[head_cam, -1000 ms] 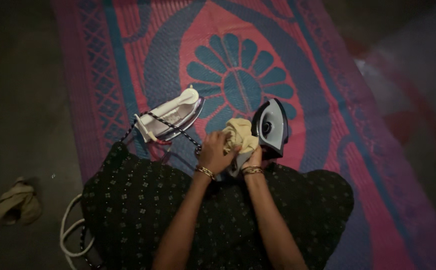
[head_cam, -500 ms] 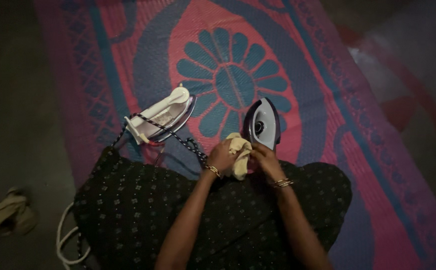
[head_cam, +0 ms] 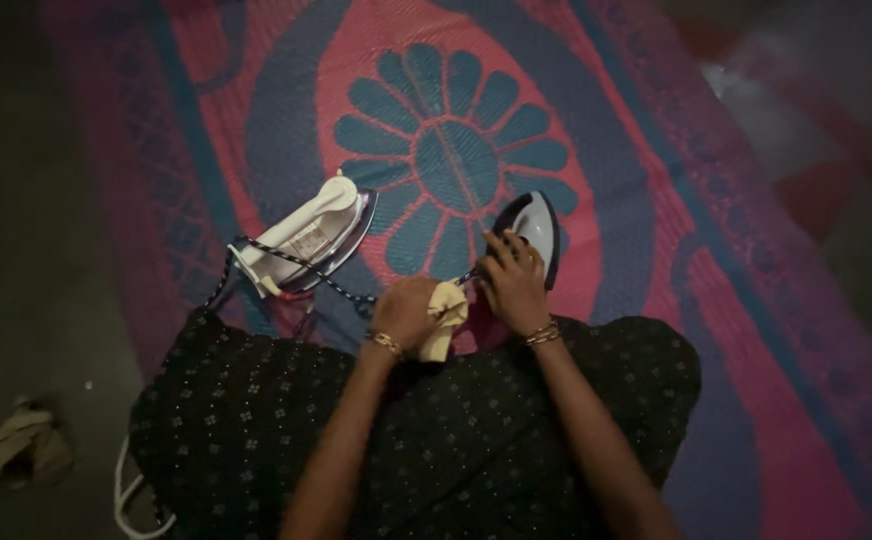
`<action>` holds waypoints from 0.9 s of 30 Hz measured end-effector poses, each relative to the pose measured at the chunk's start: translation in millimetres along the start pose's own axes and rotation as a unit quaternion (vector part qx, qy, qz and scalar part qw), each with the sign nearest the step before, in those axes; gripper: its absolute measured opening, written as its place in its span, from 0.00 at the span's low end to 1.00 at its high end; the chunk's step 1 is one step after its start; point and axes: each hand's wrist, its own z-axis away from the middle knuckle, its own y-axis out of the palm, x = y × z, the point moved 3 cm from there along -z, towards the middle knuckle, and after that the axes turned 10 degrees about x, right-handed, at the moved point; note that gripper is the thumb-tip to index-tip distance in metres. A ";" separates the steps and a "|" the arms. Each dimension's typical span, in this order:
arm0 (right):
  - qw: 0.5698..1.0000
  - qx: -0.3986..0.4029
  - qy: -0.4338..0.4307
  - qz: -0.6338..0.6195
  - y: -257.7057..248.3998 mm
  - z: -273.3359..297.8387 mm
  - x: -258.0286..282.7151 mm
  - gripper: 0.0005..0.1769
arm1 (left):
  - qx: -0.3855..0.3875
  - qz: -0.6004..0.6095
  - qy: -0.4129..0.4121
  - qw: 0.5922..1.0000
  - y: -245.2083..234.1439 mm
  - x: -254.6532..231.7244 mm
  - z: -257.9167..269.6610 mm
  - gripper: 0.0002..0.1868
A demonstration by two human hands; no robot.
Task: The person cleans the soleplate of a clothes iron using a cloth, then wraps the power cord around the handle of the iron.
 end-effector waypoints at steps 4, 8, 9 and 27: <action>1.000 -0.013 -0.002 -0.020 -6.7 -0.6 1.1 0.18 | 0.019 -0.091 0.023 0.995 -37.1 -3.8 8.9 0.32; 0.999 -0.029 0.012 -0.040 -9.7 -1.7 1.0 0.17 | 0.094 -0.111 -0.025 0.989 -69.9 16.8 23.6 0.30; 0.999 -0.032 0.016 -0.040 -10.7 -1.3 -0.7 0.17 | 0.074 -0.113 -0.018 0.991 -76.4 23.6 27.3 0.31; 0.989 -0.059 -0.102 -0.090 -20.4 -0.2 54.6 0.19 | -0.153 -0.166 0.191 0.955 -38.8 8.1 24.1 0.23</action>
